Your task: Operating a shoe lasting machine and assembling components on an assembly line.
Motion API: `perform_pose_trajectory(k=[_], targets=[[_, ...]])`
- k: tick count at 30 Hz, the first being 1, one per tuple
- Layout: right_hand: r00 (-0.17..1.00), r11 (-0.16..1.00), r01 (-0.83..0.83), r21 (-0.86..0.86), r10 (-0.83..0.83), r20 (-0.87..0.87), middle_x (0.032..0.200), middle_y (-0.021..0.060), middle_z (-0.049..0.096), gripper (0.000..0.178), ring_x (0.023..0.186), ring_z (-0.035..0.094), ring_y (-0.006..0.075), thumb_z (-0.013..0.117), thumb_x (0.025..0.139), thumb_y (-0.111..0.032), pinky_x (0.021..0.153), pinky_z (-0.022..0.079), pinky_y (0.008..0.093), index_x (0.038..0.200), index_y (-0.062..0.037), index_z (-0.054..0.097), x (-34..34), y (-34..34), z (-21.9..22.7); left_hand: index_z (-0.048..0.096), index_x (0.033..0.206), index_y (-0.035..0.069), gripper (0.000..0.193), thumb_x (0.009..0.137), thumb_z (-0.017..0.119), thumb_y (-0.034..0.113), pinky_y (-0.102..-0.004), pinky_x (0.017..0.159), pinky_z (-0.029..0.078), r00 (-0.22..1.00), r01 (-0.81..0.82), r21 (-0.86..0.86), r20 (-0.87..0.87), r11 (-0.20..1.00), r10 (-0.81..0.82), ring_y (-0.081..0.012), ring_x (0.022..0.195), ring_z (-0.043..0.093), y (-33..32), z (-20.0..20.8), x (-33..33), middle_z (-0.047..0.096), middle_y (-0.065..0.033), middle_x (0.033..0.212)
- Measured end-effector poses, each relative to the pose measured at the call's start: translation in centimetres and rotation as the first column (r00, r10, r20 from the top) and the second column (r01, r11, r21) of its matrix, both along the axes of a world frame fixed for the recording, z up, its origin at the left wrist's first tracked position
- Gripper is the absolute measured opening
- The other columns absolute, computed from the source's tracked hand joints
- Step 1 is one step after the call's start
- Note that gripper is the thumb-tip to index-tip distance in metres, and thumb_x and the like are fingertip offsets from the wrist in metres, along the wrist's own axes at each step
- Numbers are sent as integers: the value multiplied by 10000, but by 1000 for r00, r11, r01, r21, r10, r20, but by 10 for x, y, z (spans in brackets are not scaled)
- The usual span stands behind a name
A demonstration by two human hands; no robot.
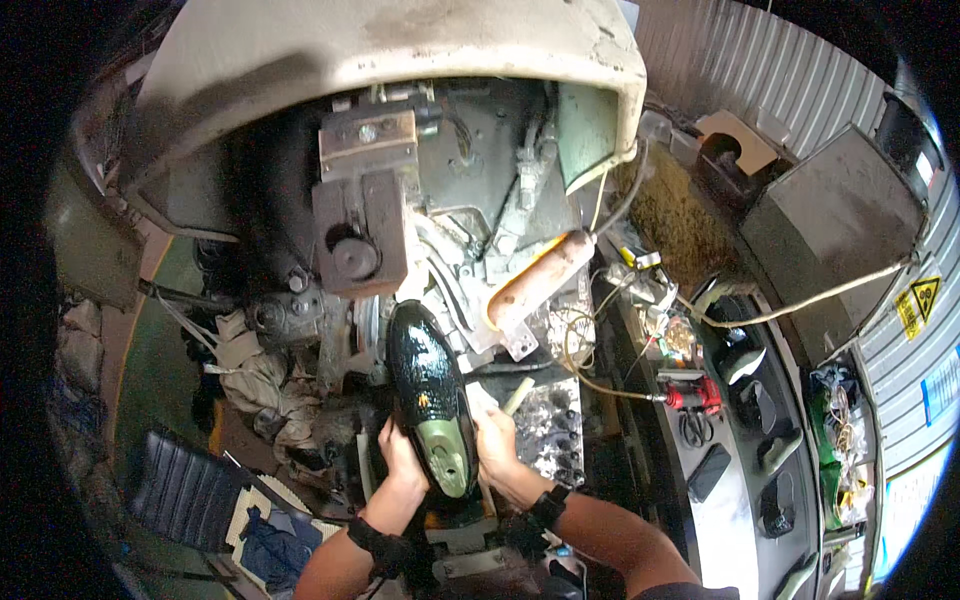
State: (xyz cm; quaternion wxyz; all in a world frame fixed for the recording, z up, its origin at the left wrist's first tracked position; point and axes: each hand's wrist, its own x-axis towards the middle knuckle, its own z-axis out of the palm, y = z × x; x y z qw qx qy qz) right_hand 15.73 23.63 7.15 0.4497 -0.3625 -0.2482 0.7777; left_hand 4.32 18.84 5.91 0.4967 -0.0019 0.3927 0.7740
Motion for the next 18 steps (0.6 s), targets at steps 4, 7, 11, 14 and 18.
perform_pose_trajectory(k=[4, 7, 11, 14, 18], targets=[[992, 944, -117, 310, 100, 71, 1374, 112, 540, 530, 1235, 522, 201, 417, 1068, -380, 1071, 409, 327, 1437, 1, 440, 7, 5, -4, 592, 1294, 35, 534, 1062, 354, 452, -411, 1002, 497, 966, 237, 47, 94, 970, -241, -261, 1102, 645, 1, 29, 0, 661, -108, 1234], [964, 921, -173, 348, 87, 250, 1515, 143, 388, 633, 1380, 357, 230, 347, 1078, -454, 1178, 234, 334, 1497, 21, 340, -3, 4, -17, 528, 1373, 35, 634, 1050, 337, 547, -397, 1042, 467, 975, 222, 133, -43, 966, -218, -252, 1161, 614, 0, 20, 6, 621, -107, 1307], [971, 923, -168, 346, 94, 220, 1406, 123, 472, 566, 1285, 431, 205, 336, 1089, -428, 1127, 307, 330, 1436, 14, 407, -5, -6, -5, 526, 1361, 8, 649, 1048, 358, 552, -375, 1026, 483, 985, 123, 5, -120, 992, -122, -234, 1142, 629, 0, 16, 7, 624, -118, 1294], [977, 875, -150, 460, 59, 206, 1311, 117, 535, 498, 1221, 475, 195, 322, 1098, -383, 1092, 348, 340, 1358, 12, 477, -3, -9, 4, 541, 1346, 9, 639, 1049, 366, 547, -360, 1009, 495, 979, 97, 13, -180, 995, -93, -220, 1117, 643, 0, 10, 12, 633, -110, 1286], [926, 789, -185, 586, -59, 372, 1519, 218, 404, 554, 1418, 357, 289, 285, 1101, -356, 1186, 215, 342, 1410, 75, 446, 3, -11, -30, 574, 1313, 13, 615, 1049, 386, 535, -339, 985, 504, 972, 55, -24, -226, 998, -59, -207, 1094, 653, 0, -14, 14, 654, -95, 1251]])
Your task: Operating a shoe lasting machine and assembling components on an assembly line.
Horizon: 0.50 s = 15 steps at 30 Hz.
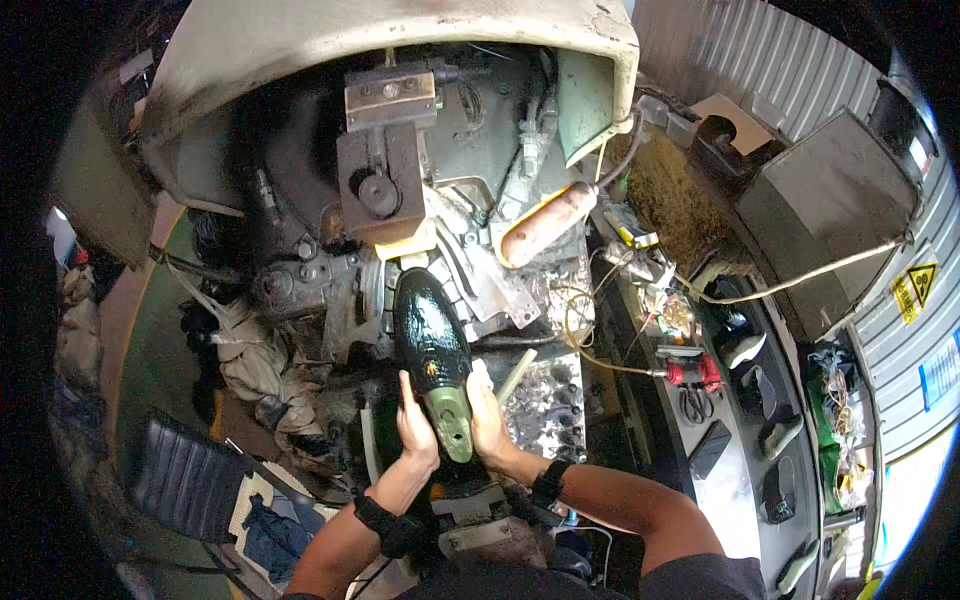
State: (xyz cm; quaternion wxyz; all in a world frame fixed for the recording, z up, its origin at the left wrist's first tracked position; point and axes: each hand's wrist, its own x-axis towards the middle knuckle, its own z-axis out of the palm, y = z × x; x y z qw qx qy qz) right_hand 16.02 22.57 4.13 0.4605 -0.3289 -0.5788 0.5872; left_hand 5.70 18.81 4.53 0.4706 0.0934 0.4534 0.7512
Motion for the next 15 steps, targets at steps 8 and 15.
perform_pose_trajectory(k=[8, 15], targets=[[997, 998, -54, 41, 52, 49, 1441, 180, 456, 474, 1347, 413, 227, 365, 1091, -293, 1120, 317, 357, 1408, 59, 388, 20, -4, -19, 584, 1298, 28, 650, 1022, 390, 584, -398, 949, 537, 963, 110, -8, 248, 994, -105, -251, 1037, 675, 1, 33, -1, 667, -123, 1211], [960, 873, -114, -474, 220, 175, 1146, 219, 675, 380, 977, 692, 240, 590, 1012, -193, 869, 581, 366, 1238, 97, 492, 119, 29, 30, 616, 1237, -43, 332, 948, 654, 116, -319, 968, 470, 735, -357, -155, -656, 921, 174, -207, 1061, 626, -69, -34, -95, 665, -115, 1202]])
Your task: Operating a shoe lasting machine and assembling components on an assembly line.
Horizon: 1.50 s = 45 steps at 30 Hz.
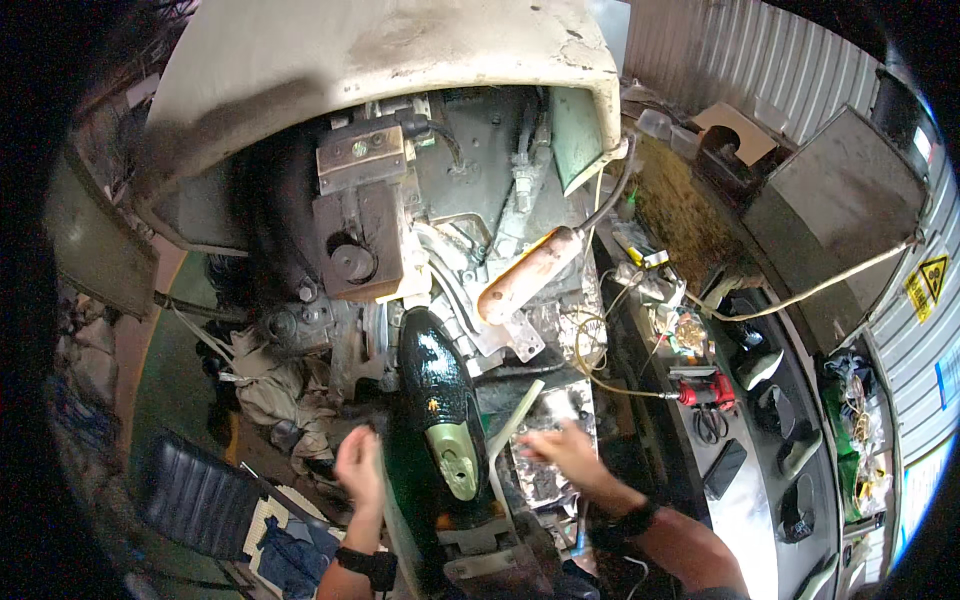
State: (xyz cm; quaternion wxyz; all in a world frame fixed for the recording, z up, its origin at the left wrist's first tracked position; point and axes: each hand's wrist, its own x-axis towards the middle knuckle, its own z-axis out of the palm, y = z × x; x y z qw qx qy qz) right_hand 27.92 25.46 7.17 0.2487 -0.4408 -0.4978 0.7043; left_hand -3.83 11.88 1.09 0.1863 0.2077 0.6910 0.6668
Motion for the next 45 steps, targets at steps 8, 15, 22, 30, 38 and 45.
perform_pose_trajectory(k=[8, 15, 22, 30, 38, 45], targets=[[802, 866, 494, 83, -490, 340, 1202, 195, 678, 608, 1074, 655, 258, 720, 913, -188, 927, 511, 371, 1386, 101, 470, 98, 33, -156, 536, 1365, -84, 534, 834, 585, -105, -359, 1019, 441, 973, 9, -290, 223, 957, 59, -277, 1250, 553, -74, -103, -55, 533, -221, 1411], [796, 838, 546, -8, -516, 315, 1026, 133, 656, 413, 916, 657, 171, 721, 847, -42, 654, 544, 282, 1200, 28, 518, 62, 26, -179, 523, 1388, -63, 586, 819, 658, -18, -324, 971, 458, 905, 148, -383, 425, 912, 32, -254, 1101, 635, -121, -145, -53, 666, -179, 1207], [827, 823, 562, -90, -557, 74, 1005, 169, 692, 335, 773, 714, 252, 704, 887, -73, 657, 596, 334, 1158, 33, 540, 123, 9, -176, 703, 1067, -50, 256, 847, 612, 43, -332, 769, 492, 974, 228, -801, 192, 553, -124, -268, 863, 664, -231, -235, -57, 723, -130, 918], [682, 668, 731, -139, -711, 172, 1050, 205, 687, 393, 852, 720, 299, 606, 984, -268, 721, 608, 390, 1247, 7, 509, 197, -28, -184, 675, 1054, -12, 288, 786, 576, -51, -439, 922, 490, 678, 30, -290, -697, 956, -233, -375, 1057, 620, -108, -56, 29, 667, -203, 1071], [797, 806, 586, -80, -592, -125, 1010, 208, 713, 461, 828, 722, 294, 696, 944, -309, 728, 598, 403, 1181, 76, 607, 122, -30, -109, 592, 1253, 18, 635, 677, 827, 146, -415, 944, 480, 524, 839, 166, 14, 519, -852, -308, 1014, 649, -59, -158, 87, 683, -141, 1050], [808, 801, 587, 117, -570, -151, 1144, 188, 689, 446, 1008, 701, 329, 578, 988, -231, 848, 568, 403, 1338, 42, 542, 137, -79, -49, 480, 1364, 60, 684, 771, 757, 263, -531, 769, 517, 709, 464, -585, -205, 665, -675, -435, 890, 655, -70, -166, 96, 685, -218, 942]])
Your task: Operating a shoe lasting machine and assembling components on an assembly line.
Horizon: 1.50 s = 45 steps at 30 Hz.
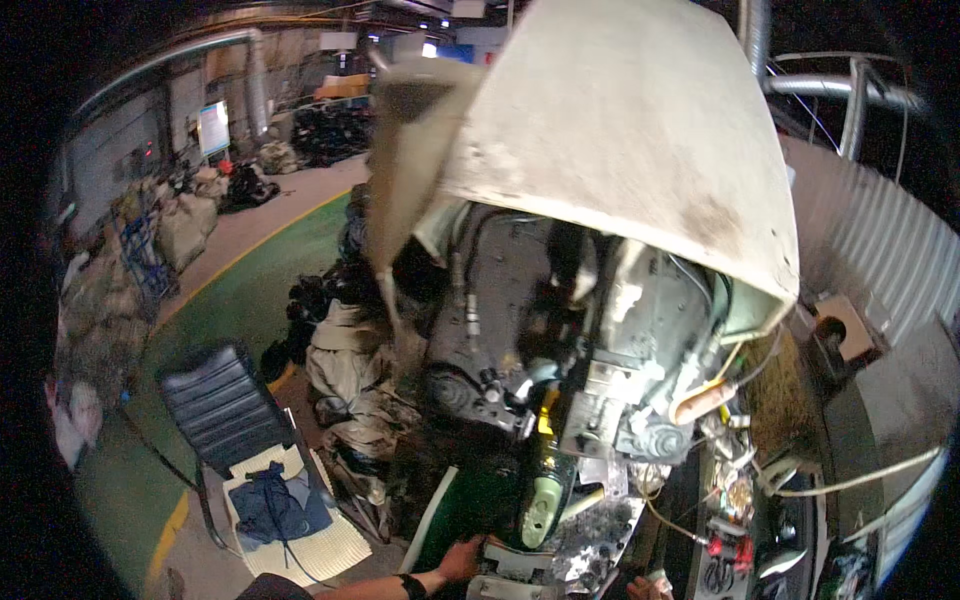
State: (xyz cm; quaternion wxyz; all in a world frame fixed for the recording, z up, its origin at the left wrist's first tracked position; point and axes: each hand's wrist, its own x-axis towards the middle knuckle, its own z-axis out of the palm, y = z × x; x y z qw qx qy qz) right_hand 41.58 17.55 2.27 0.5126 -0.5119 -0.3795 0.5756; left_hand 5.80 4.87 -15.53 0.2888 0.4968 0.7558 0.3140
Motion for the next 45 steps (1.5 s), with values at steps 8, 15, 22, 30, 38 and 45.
perform_pose_trajectory(k=[8, 15, 22, 30, 38, 45], targets=[[936, 916, -326, 233, 348, -58, 1160, 178, 681, 366, 1061, 674, 260, 572, 1013, -241, 903, 533, 343, 1249, 37, 606, -2, 43, 6, 566, 1364, 60, 692, 756, 844, 238, -356, 1009, 479, 940, 18, 164, 333, 986, -72, -207, 1173, 627, -101, 149, -35, 652, -134, 1295], [964, 908, -265, 325, 261, 57, 854, 149, 731, 337, 765, 720, 230, 603, 1013, -295, 724, 572, 356, 1040, 34, 670, -87, -12, 120, 631, 1147, 8, 317, 850, 731, 57, -321, 762, 568, 480, -845, 371, 844, 384, 241, -198, 892, 680, -150, 280, -117, 694, -86, 1028], [605, 306, -768, 562, 631, 484, 1569, 92, 395, 1085, 1418, 417, 289, 900, 717, -313, 1189, 318, 441, 1573, -151, 254, -143, -98, 189, 625, 1192, 15, 328, 951, 649, 237, -403, 856, 562, 305, -689, 368, 929, 625, -210, -250, 969, 682, -63, 363, -70, 692, -115, 1074], [821, 464, -532, 708, 79, 565, 1470, 219, 482, 982, 1320, 521, 355, 897, 743, -301, 1104, 416, 421, 1494, 20, 353, -37, -146, 196, 649, 1187, 27, 330, 953, 653, 260, -402, 926, 533, 106, -347, 277, 961, 896, -255, -231, 1039, 661, 6, 372, 69, 701, -84, 1119], [826, 603, -237, 762, -288, 484, 1256, 287, 574, 831, 1122, 584, 459, 848, 773, -290, 963, 507, 460, 1388, 85, 434, 116, -208, 153, 661, 1125, 37, 326, 924, 685, 292, -408, 917, 534, 156, -32, 23, 988, 999, -17, -244, 1018, 664, 37, 322, 261, 699, -74, 1090], [731, 772, 612, 174, -636, 248, 1173, 129, 681, 756, 1064, 649, 192, 879, 748, -219, 965, 506, 337, 1362, 41, 524, 283, -328, 29, 650, 1134, 83, 355, 972, 621, 397, -441, 939, 510, 320, 726, -225, 947, 650, -30, -234, 1035, 658, 7, 195, 490, 694, -91, 1116]])
